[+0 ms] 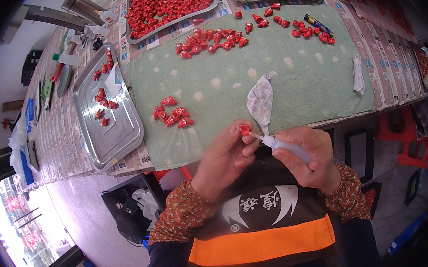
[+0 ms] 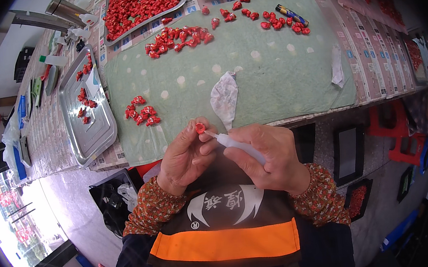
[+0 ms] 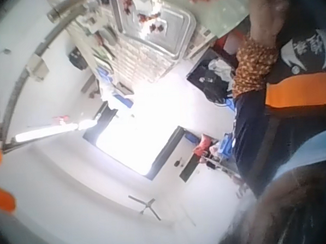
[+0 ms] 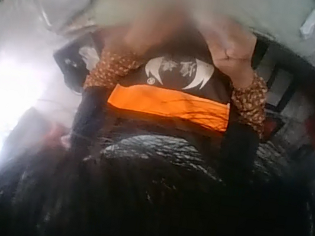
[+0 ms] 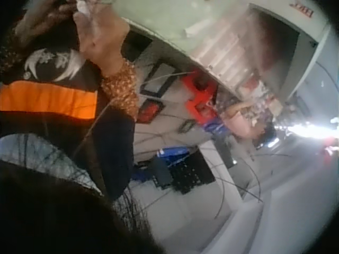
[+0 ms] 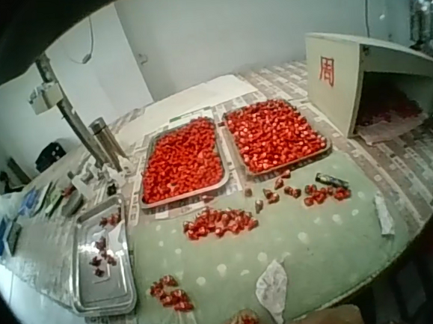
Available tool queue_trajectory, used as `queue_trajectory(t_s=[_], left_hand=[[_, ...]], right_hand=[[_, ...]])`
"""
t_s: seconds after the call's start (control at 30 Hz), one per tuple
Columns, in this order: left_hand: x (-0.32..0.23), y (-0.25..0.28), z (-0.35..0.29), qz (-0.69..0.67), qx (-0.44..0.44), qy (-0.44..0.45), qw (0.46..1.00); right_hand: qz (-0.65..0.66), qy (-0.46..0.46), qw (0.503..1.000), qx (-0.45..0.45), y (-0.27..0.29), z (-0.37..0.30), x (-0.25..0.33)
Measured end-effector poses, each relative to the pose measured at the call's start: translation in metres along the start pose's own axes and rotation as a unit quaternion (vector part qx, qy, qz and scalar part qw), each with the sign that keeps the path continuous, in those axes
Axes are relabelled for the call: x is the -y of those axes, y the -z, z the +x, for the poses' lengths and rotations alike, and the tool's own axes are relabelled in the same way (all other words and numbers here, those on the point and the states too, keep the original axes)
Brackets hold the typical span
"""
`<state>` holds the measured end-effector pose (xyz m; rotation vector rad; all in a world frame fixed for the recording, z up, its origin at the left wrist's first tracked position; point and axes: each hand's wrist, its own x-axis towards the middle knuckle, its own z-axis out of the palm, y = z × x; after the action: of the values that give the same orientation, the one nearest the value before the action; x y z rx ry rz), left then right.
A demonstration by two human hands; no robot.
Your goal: Applying glue to red plastic components and assembling them at a workshop table.
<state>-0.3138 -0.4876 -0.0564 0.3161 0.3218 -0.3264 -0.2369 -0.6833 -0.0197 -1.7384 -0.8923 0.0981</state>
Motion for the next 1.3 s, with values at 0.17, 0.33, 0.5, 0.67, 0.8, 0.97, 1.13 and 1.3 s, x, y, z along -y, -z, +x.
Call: queue_trajectory(t_s=[0.17,0.33,0.5,0.67,0.8,0.97,1.13,1.3], left_hand=[[0.001,-0.001,0.000,-0.042,-0.012,0.002,0.999],[0.002,-0.002,-0.001,-0.032,-0.027,0.003,0.999],[0.002,-0.002,-0.001,-0.023,-0.026,-0.001,0.999],[0.002,-0.003,-0.001,-0.019,-0.034,-0.003,0.999],[0.002,-0.004,-0.001,-0.012,-0.048,-0.001,0.999],[0.001,-0.010,-0.002,0.012,-0.065,-0.016,0.998],[0.001,-0.014,-0.003,0.066,-0.090,-0.047,0.993],[0.002,-0.012,-0.002,0.145,-0.105,-0.097,0.979]], right_hand=[[-0.009,0.011,1.000,-0.009,-0.001,0.000,-0.002],[-0.005,0.006,1.000,-0.010,-0.001,0.000,-0.003],[-0.014,0.002,1.000,-0.017,-0.002,-0.001,-0.003],[-0.029,0.011,0.999,-0.022,-0.002,0.000,-0.003],[-0.030,0.014,0.999,-0.021,-0.002,0.000,-0.003],[-0.050,0.016,0.998,-0.021,0.000,0.001,0.000],[-0.062,0.027,0.997,-0.030,-0.002,-0.001,-0.003],[-0.055,0.018,0.998,-0.021,0.000,0.001,0.001]])
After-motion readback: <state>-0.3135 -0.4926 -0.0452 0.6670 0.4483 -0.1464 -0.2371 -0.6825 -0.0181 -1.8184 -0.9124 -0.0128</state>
